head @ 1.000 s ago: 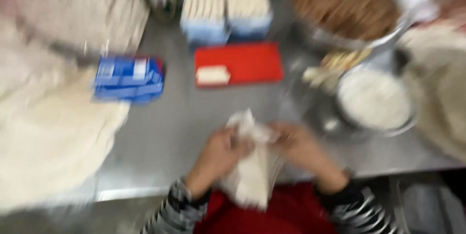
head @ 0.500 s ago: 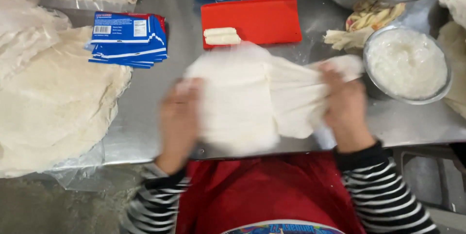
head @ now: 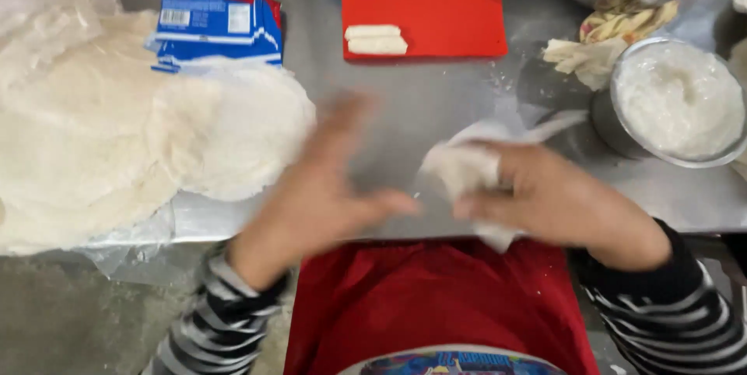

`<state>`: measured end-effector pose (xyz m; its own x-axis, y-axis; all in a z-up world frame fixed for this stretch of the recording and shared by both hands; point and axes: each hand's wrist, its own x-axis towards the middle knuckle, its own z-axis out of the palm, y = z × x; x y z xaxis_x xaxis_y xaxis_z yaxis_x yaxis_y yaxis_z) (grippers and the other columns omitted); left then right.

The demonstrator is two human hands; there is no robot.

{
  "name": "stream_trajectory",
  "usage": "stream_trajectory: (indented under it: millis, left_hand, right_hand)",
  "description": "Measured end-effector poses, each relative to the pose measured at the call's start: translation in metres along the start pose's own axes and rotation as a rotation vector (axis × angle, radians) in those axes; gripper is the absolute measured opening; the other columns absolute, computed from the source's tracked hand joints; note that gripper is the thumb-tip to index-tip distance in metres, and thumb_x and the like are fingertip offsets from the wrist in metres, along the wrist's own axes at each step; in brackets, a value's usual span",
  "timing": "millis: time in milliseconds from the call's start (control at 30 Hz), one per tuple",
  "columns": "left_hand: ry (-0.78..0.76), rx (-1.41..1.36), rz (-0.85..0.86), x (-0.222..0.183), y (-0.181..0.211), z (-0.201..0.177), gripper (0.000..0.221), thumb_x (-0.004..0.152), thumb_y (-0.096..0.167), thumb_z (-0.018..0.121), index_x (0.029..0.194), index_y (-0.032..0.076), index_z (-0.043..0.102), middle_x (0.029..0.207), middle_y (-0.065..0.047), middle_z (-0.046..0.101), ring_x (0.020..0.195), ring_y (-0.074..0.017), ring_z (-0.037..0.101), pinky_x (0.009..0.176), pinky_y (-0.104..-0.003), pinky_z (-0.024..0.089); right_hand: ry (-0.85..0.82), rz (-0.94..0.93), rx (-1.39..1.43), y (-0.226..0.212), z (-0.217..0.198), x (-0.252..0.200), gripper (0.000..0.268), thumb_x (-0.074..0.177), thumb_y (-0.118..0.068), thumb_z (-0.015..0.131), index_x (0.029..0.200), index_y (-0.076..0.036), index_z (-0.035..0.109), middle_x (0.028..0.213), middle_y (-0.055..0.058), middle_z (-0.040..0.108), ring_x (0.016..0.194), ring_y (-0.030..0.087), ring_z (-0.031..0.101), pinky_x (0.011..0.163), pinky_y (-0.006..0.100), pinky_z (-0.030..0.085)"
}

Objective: Preparing lumpia by placing filling on wrappers, rolling them, and packing the finished rolls into trays and bags.

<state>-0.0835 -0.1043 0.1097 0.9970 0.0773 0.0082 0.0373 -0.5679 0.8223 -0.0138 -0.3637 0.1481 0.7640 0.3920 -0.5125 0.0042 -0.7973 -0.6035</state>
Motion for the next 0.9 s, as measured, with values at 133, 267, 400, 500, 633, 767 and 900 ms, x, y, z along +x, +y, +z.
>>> stream_trajectory:
  millis: [133, 267, 400, 500, 633, 767, 900]
  left_hand:
    - [-0.464, -0.286, 0.241, -0.001, 0.029, 0.018, 0.047, 0.093, 0.041, 0.06, 0.129, 0.01, 0.059, 0.126, -0.009, 0.059, 0.114, -0.0202, 0.06, 0.094, -0.034, 0.047]
    - [-0.447, -0.26, 0.027, 0.012, 0.015, 0.018, 0.038, 0.1, 0.03, 0.069, 0.069, 0.016, 0.052, 0.066, 0.008, 0.044, 0.062, -0.0051, 0.041, 0.053, -0.029, 0.031]
    - [-0.31, -0.18, -0.073, 0.064, -0.037, 0.068, 0.047, 0.101, 0.036, 0.066, 0.066, 0.02, 0.04, 0.061, 0.008, 0.038, 0.057, -0.0056, 0.035, 0.05, -0.031, 0.027]
    - [-0.054, 0.051, 0.112, 0.097, -0.084, 0.107, 0.043, 0.099, 0.036, 0.062, 0.067, 0.012, 0.044, 0.062, -0.003, 0.046, 0.062, -0.0217, 0.046, 0.063, -0.04, 0.036]
    - [0.083, 0.616, 0.471, 0.068, -0.068, 0.115, 0.067, 0.092, 0.035, 0.072, 0.146, 0.001, 0.051, 0.142, -0.023, 0.046, 0.127, -0.0482, 0.045, 0.098, -0.061, 0.045]
    - [-0.299, 0.532, 0.494, 0.028, -0.062, 0.113, 0.071, 0.101, 0.053, 0.051, 0.159, 0.013, 0.039, 0.164, -0.025, 0.026, 0.151, -0.0554, 0.016, 0.115, -0.072, 0.017]
    - [-0.284, 0.582, 0.469, 0.02, -0.063, 0.112, 0.081, 0.099, 0.064, 0.049, 0.155, 0.007, 0.042, 0.163, -0.028, 0.026, 0.151, -0.0553, 0.017, 0.115, -0.072, 0.017]
  right_hand:
    - [-0.098, -0.149, 0.077, 0.024, -0.003, -0.023, 0.058, 0.076, -0.029, 0.08, 0.133, -0.022, 0.071, 0.107, -0.005, 0.087, 0.092, 0.008, 0.075, 0.079, 0.027, 0.055]
    - [0.059, 0.037, 0.274, 0.069, -0.01, -0.007, 0.019, 0.079, -0.006, 0.086, 0.096, 0.0, 0.086, 0.082, 0.009, 0.082, 0.077, 0.017, 0.069, 0.068, 0.03, 0.053]
    - [0.138, 0.246, -0.026, 0.025, -0.012, 0.031, 0.023, 0.09, -0.029, 0.074, 0.103, -0.011, 0.078, 0.099, 0.001, 0.078, 0.089, 0.015, 0.066, 0.08, 0.03, 0.046]
    - [0.355, 0.019, 0.107, 0.077, 0.005, 0.079, 0.015, 0.096, -0.021, 0.072, 0.107, -0.012, 0.075, 0.086, 0.001, 0.072, 0.072, 0.011, 0.059, 0.065, 0.028, 0.049]
    - [0.778, -0.727, -0.479, 0.131, 0.042, 0.097, 0.02, 0.095, -0.018, 0.074, 0.113, -0.01, 0.073, 0.109, 0.009, 0.07, 0.091, 0.03, 0.065, 0.079, 0.044, 0.051]
    - [0.822, -0.772, -0.798, 0.141, 0.051, 0.067, 0.023, 0.091, -0.042, 0.073, 0.109, -0.028, 0.077, 0.122, -0.009, 0.074, 0.126, 0.033, 0.059, 0.101, 0.048, 0.036]
    - [0.955, -0.655, -0.847, 0.183, 0.002, 0.045, 0.023, 0.092, -0.042, 0.076, 0.104, -0.023, 0.08, 0.122, -0.002, 0.074, 0.133, 0.041, 0.055, 0.11, 0.054, 0.038]
